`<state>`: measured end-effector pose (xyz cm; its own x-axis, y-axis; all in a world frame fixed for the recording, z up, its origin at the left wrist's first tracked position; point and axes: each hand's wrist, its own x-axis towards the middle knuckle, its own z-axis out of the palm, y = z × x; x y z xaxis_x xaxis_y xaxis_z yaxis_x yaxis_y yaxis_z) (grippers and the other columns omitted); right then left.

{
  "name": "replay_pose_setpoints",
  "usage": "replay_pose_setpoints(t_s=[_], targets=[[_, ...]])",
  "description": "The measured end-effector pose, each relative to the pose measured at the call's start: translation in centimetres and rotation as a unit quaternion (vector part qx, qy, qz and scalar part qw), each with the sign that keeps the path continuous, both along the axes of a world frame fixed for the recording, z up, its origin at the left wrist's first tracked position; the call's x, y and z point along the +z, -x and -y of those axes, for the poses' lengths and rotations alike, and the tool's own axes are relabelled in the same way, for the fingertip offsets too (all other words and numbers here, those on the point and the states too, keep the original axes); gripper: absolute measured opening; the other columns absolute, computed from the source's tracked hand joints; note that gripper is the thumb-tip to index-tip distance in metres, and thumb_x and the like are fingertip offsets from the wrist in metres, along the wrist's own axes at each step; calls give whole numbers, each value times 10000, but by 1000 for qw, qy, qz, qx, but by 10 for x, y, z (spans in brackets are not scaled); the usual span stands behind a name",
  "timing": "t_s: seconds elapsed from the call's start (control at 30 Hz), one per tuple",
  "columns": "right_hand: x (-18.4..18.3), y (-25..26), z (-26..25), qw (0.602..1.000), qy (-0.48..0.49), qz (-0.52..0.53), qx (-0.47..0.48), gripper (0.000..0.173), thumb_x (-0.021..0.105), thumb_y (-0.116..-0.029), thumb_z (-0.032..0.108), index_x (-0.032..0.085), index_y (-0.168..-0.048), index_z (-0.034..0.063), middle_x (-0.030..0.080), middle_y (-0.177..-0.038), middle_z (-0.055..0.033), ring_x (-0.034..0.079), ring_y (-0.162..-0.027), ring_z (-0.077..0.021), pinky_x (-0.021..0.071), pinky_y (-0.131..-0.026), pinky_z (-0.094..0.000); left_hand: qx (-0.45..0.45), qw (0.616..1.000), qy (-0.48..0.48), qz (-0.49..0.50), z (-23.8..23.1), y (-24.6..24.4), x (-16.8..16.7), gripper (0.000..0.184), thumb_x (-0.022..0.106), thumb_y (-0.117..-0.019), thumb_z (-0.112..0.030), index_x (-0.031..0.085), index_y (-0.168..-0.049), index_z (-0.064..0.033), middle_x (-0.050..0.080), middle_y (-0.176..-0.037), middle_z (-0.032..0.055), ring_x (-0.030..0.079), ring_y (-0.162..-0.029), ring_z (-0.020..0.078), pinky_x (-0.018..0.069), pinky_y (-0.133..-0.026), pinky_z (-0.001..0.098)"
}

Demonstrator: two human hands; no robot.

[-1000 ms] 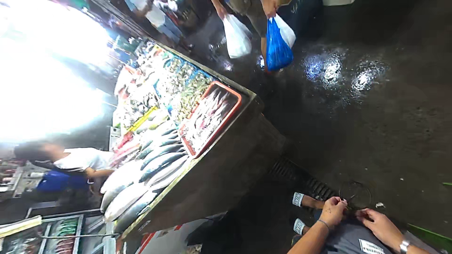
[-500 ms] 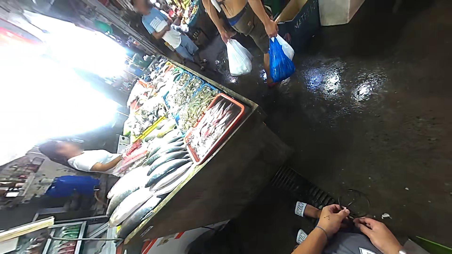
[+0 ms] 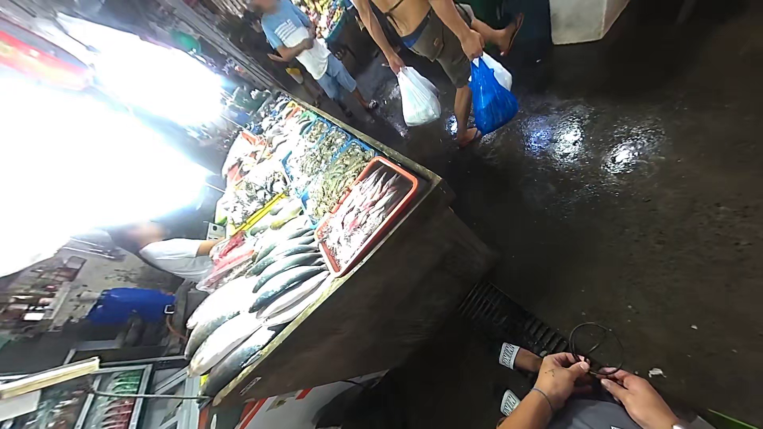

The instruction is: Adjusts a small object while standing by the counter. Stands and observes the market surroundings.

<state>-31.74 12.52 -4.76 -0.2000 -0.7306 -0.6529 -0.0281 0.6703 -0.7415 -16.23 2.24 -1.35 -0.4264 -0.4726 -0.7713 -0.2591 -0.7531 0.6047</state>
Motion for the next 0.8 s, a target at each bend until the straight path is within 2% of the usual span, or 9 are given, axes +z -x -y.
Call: replay_pose_setpoints(t_s=[0.13,0.2,0.33,0.43,0.53,0.6,0.67,0.77,0.8], targets=[[-2,-4,-2,999,31,18,-38,141,624,-973,-9,706,-1088,-22,696,-897,-82,584,-706,-80,514,-714,-291,-12,1000,-5,-7,0,-3,-1,191,646,-1012,-96,636,-1158,27,712,-1048,131,722,-916,237,613,-862,458],[1,-5,-2,997,45,35,-47,129,613,-963,-33,697,-1061,-33,684,-869,-63,575,-692,-59,511,-702,-264,-18,1000,-2,-9,0,-5,-2,173,650,-1005,-79,638,-1139,29,717,-1040,126,726,-901,227,617,-856,441],[2,-5,-2,995,73,55,-44,154,607,-935,-74,684,-1067,-55,695,-926,-77,607,-750,-58,534,-738,-257,-36,999,0,-13,0,-6,-5,146,662,-996,-72,635,-1093,35,727,-1004,127,738,-886,230,624,-855,433],[4,-6,1,996,68,52,-32,145,595,-969,-39,680,-1087,-51,703,-991,-93,627,-813,-74,539,-780,-277,-61,998,10,-15,0,-9,-8,134,677,-984,-68,643,-1060,36,723,-980,117,727,-883,213,614,-869,417],[2,-8,3,994,80,56,-48,136,595,-975,-35,689,-1072,-47,720,-989,-70,616,-760,-30,533,-729,-222,-76,996,41,-21,-2,-10,-13,141,703,-965,-82,660,-1028,37,721,-936,111,714,-853,192,603,-861,400],[4,-8,3,992,82,69,-62,129,617,-960,-40,689,-1067,-46,710,-944,-55,599,-712,-25,532,-694,-216,-66,996,50,-23,-2,-9,-12,152,698,-968,-80,661,-1059,37,724,-951,112,716,-850,185,606,-853,392],[7,-5,5,993,76,68,-61,156,638,-947,-42,693,-1092,-41,718,-965,-75,626,-747,-57,551,-727,-252,-44,998,45,-21,-2,-6,-8,177,682,-979,-76,655,-1113,37,719,-994,118,710,-870,188,605,-852,393],[7,3,1,993,75,81,-36,254,635,-938,-46,673,-1188,-36,727,-1115,-126,691,-1011,-132,563,-942,-329,-16,999,27,-17,-4,-5,-4,200,652,-1005,-95,647,-1165,25,708,-1055,125,697,-904,198,599,-852,402],[7,6,-1,993,74,89,-31,306,637,-917,-58,654,-1221,-37,721,-1146,-139,691,-1056,-153,559,-974,-349,-11,1000,23,-16,-4,-4,-3,205,649,-1009,-103,645,-1171,21,708,-1058,126,698,-906,202,600,-848,406]])
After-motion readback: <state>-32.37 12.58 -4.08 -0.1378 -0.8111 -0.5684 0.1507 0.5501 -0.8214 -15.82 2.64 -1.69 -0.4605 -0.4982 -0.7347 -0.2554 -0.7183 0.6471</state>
